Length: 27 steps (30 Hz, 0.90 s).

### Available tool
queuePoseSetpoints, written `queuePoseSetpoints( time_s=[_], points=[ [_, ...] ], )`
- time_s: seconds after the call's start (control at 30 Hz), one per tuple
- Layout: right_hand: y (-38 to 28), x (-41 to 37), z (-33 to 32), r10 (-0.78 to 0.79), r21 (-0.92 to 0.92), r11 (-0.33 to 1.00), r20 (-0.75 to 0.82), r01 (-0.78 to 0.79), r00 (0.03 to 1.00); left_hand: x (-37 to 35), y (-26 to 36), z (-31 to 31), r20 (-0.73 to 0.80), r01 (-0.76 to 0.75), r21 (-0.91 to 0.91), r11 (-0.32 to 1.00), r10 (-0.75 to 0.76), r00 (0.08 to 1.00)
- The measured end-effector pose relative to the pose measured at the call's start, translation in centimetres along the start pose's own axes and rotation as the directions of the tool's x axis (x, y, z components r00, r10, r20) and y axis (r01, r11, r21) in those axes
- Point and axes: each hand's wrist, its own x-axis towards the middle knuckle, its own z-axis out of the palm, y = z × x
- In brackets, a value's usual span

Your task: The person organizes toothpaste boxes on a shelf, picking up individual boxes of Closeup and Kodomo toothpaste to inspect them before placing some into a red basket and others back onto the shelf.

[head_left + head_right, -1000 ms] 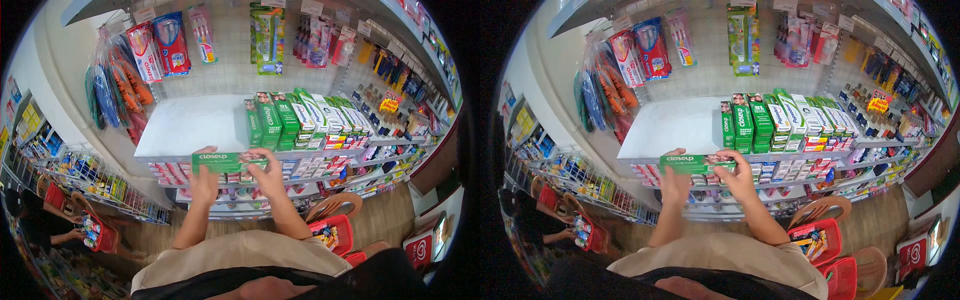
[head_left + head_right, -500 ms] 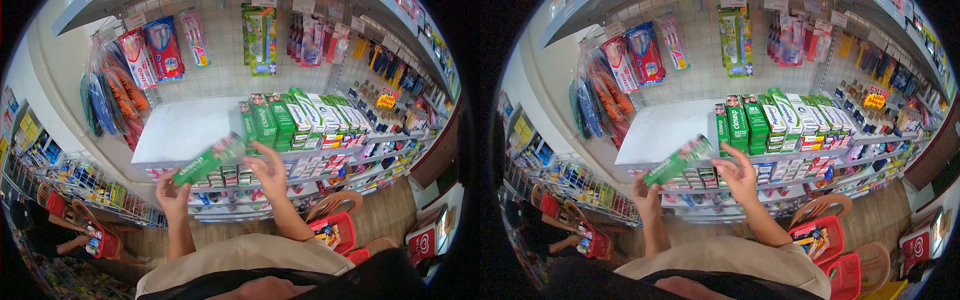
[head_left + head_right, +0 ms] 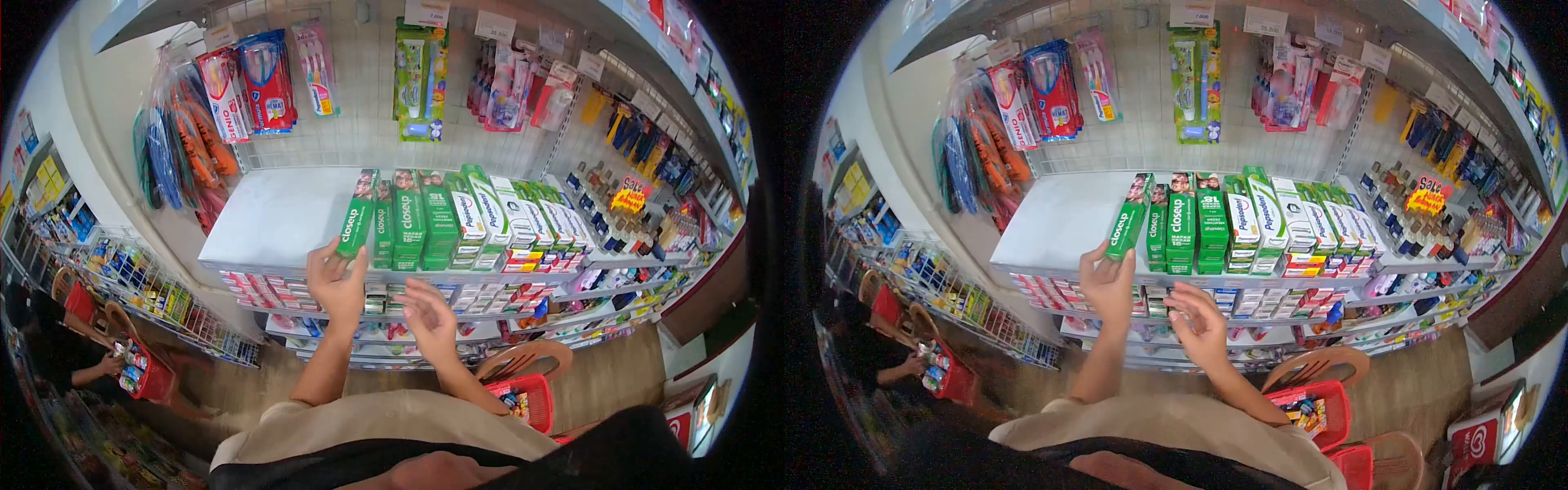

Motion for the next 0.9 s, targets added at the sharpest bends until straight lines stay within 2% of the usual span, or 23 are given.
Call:
queuePoseSetpoints(
  time_s=[0.2,0.23,0.27,0.4,0.47,0.77,0.9],
  points=[
    [-0.7,-0.2,-2.8,0.031,-0.043,0.999,-0.020,-0.032,0.999,-0.3,-0.3,2.4,-0.008,-0.014,0.157,0.987,0.015,1.000],
    [-0.8,-0.2,-3.2,0.036,-0.051,0.998,-0.019,-0.037,0.999,-0.2,-0.1,2.2,0.024,-0.112,0.372,0.921,0.111,0.994],
    [-0.8,-0.2,-3.6,0.038,-0.047,0.998,-0.016,-0.038,0.999,-0.3,0.0,2.1,0.075,-0.202,0.565,0.800,0.194,0.978],
    [-0.4,-0.2,-4.6,0.031,-0.057,0.998,0.009,-0.031,0.999,-0.4,-0.3,2.7,0.038,-0.173,0.508,0.844,0.178,0.983],
    [-0.4,0.0,-4.9,0.032,-0.057,0.998,0.021,-0.030,0.999,-0.5,-0.5,3.0,0.084,-0.224,0.446,0.867,0.208,0.974],
    [0.3,-0.5,-6.4,0.013,-0.168,0.986,0.103,0.005,0.995,-1.0,-2.1,3.5,0.128,-0.290,0.455,0.842,0.260,0.957],
    [0.7,-0.8,-7.4,-0.012,-0.255,0.966,0.129,0.045,0.992,-0.9,-2.2,3.4,0.131,-0.235,0.400,0.886,0.199,0.971]
  ],
)
